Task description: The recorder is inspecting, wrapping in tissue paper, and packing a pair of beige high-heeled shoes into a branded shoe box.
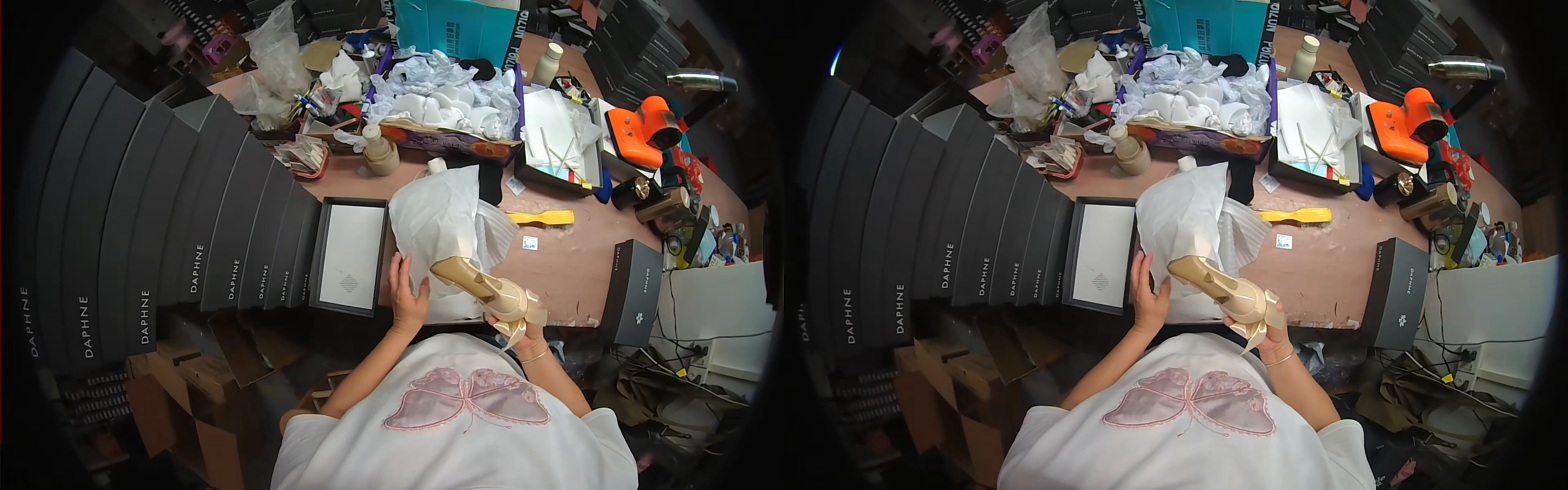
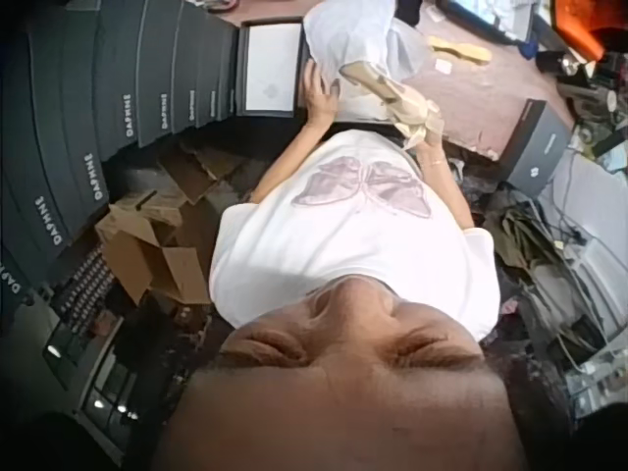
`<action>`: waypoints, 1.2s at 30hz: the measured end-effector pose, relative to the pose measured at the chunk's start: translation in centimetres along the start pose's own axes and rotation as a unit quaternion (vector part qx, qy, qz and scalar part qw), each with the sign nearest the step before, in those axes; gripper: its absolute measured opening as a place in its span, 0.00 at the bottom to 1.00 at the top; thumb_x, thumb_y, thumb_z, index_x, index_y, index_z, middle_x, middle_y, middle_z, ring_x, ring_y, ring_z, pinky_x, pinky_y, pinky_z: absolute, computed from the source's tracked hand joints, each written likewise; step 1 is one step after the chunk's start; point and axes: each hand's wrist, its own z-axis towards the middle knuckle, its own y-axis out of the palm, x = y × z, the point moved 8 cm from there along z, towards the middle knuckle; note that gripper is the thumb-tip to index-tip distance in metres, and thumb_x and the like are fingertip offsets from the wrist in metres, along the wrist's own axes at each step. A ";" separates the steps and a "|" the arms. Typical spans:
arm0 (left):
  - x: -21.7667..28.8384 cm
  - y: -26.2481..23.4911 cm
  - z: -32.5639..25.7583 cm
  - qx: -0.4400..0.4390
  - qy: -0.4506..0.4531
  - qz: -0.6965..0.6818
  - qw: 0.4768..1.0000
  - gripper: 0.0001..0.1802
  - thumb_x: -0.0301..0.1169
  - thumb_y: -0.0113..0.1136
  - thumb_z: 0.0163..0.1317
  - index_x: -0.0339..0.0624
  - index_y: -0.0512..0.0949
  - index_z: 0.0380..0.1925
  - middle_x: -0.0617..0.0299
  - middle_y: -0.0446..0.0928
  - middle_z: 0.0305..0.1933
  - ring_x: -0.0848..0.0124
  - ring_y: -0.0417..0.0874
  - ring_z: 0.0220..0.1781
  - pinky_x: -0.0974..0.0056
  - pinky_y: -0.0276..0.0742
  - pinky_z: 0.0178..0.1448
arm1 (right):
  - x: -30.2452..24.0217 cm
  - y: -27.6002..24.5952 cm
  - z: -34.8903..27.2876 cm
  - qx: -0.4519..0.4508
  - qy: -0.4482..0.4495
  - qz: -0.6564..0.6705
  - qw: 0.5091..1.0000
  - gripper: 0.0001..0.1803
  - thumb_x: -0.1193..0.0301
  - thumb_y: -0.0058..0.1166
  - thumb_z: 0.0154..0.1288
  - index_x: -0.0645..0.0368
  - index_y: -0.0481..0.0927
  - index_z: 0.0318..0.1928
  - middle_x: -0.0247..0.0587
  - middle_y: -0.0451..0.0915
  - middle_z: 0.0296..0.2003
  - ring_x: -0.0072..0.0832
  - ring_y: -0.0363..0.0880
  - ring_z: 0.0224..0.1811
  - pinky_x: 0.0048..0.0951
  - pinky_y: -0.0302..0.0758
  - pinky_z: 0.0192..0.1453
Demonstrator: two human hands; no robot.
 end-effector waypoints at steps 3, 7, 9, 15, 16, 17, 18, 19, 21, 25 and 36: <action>0.7 -0.8 1.8 0.074 0.042 -0.047 0.995 0.16 0.17 0.54 0.56 0.37 0.80 0.45 0.51 0.69 0.50 0.58 0.76 0.44 0.64 0.74 0.47 | -0.5 1.4 0.0 -0.033 0.005 -0.010 0.999 0.49 0.52 0.66 0.51 0.67 0.59 0.65 0.59 0.68 0.60 0.53 0.72 0.59 0.59 0.74 0.57; 6.8 -4.6 4.2 0.030 0.142 -0.044 0.988 0.20 0.15 0.52 0.52 0.38 0.79 0.46 0.54 0.73 0.37 0.59 0.76 0.34 0.63 0.74 0.38 | -1.0 6.6 -0.1 -0.055 0.024 -0.178 0.982 0.38 0.59 0.61 0.57 0.74 0.65 0.60 0.57 0.70 0.58 0.50 0.73 0.59 0.57 0.73 0.59; 10.6 -6.1 4.1 0.008 0.222 -0.048 0.974 0.20 0.18 0.58 0.49 0.37 0.80 0.45 0.55 0.73 0.31 0.59 0.76 0.30 0.61 0.74 0.34 | -0.7 10.6 0.2 0.033 -0.038 -0.182 0.982 0.33 0.62 0.58 0.60 0.72 0.66 0.60 0.55 0.72 0.57 0.46 0.75 0.57 0.53 0.74 0.59; 17.2 -5.0 3.3 0.021 0.338 -0.113 0.934 0.20 0.25 0.62 0.50 0.36 0.78 0.46 0.57 0.72 0.30 0.59 0.76 0.29 0.60 0.74 0.33 | 1.2 8.2 3.1 0.037 -0.147 -0.474 0.867 0.18 0.68 0.52 0.67 0.64 0.70 0.54 0.40 0.76 0.46 0.27 0.76 0.46 0.26 0.73 0.52; 17.4 -4.2 2.8 0.024 0.350 -0.104 0.931 0.20 0.25 0.62 0.49 0.36 0.78 0.46 0.59 0.72 0.31 0.60 0.77 0.30 0.60 0.75 0.34 | 0.4 4.4 3.9 0.050 -0.133 -0.553 0.821 0.19 0.67 0.52 0.68 0.63 0.70 0.54 0.41 0.75 0.47 0.28 0.76 0.47 0.27 0.73 0.53; 16.7 -4.6 2.8 0.042 0.332 -0.099 0.937 0.21 0.25 0.62 0.49 0.37 0.78 0.46 0.59 0.72 0.31 0.61 0.77 0.30 0.60 0.75 0.35 | -0.3 5.7 4.4 0.030 -0.120 -0.485 0.866 0.20 0.65 0.52 0.68 0.63 0.69 0.55 0.43 0.75 0.48 0.30 0.76 0.48 0.30 0.74 0.54; 16.1 -5.3 2.7 0.062 0.310 -0.101 0.943 0.21 0.24 0.61 0.48 0.38 0.78 0.47 0.59 0.71 0.31 0.61 0.77 0.30 0.60 0.75 0.35 | -1.2 6.7 4.6 -0.037 -0.076 -0.436 0.896 0.22 0.63 0.52 0.68 0.63 0.69 0.56 0.46 0.74 0.50 0.32 0.77 0.49 0.34 0.75 0.54; 14.7 -6.2 2.7 0.088 0.276 -0.056 0.955 0.21 0.25 0.62 0.49 0.39 0.78 0.47 0.59 0.72 0.31 0.61 0.77 0.30 0.60 0.75 0.36 | -1.9 7.9 3.9 -0.092 -0.029 -0.382 0.919 0.23 0.61 0.51 0.68 0.63 0.68 0.57 0.48 0.74 0.51 0.35 0.77 0.51 0.38 0.76 0.55; 9.1 -5.9 2.6 0.081 0.177 0.030 0.980 0.20 0.27 0.62 0.54 0.39 0.77 0.50 0.58 0.72 0.32 0.61 0.78 0.33 0.61 0.76 0.39 | -2.8 8.8 2.5 -0.067 0.004 -0.376 0.924 0.25 0.60 0.49 0.68 0.68 0.67 0.56 0.52 0.75 0.51 0.47 0.79 0.49 0.56 0.79 0.51; 8.0 -6.1 0.9 0.030 0.020 -0.139 0.990 0.31 0.39 0.63 0.57 0.38 0.68 0.59 0.54 0.70 0.45 0.62 0.75 0.47 0.60 0.72 0.51 | -7.5 3.5 3.4 0.004 -0.028 -0.405 0.914 0.26 0.61 0.51 0.67 0.64 0.66 0.58 0.50 0.75 0.51 0.44 0.78 0.50 0.54 0.80 0.50; -5.8 4.3 -1.9 0.153 -0.286 -0.526 0.786 0.25 0.39 0.56 0.65 0.39 0.69 0.59 0.57 0.75 0.56 0.66 0.74 0.58 0.60 0.70 0.60 | -5.9 5.6 2.3 -0.154 0.068 -0.506 0.846 0.32 0.58 0.55 0.64 0.63 0.63 0.62 0.47 0.76 0.50 0.40 0.81 0.43 0.46 0.83 0.41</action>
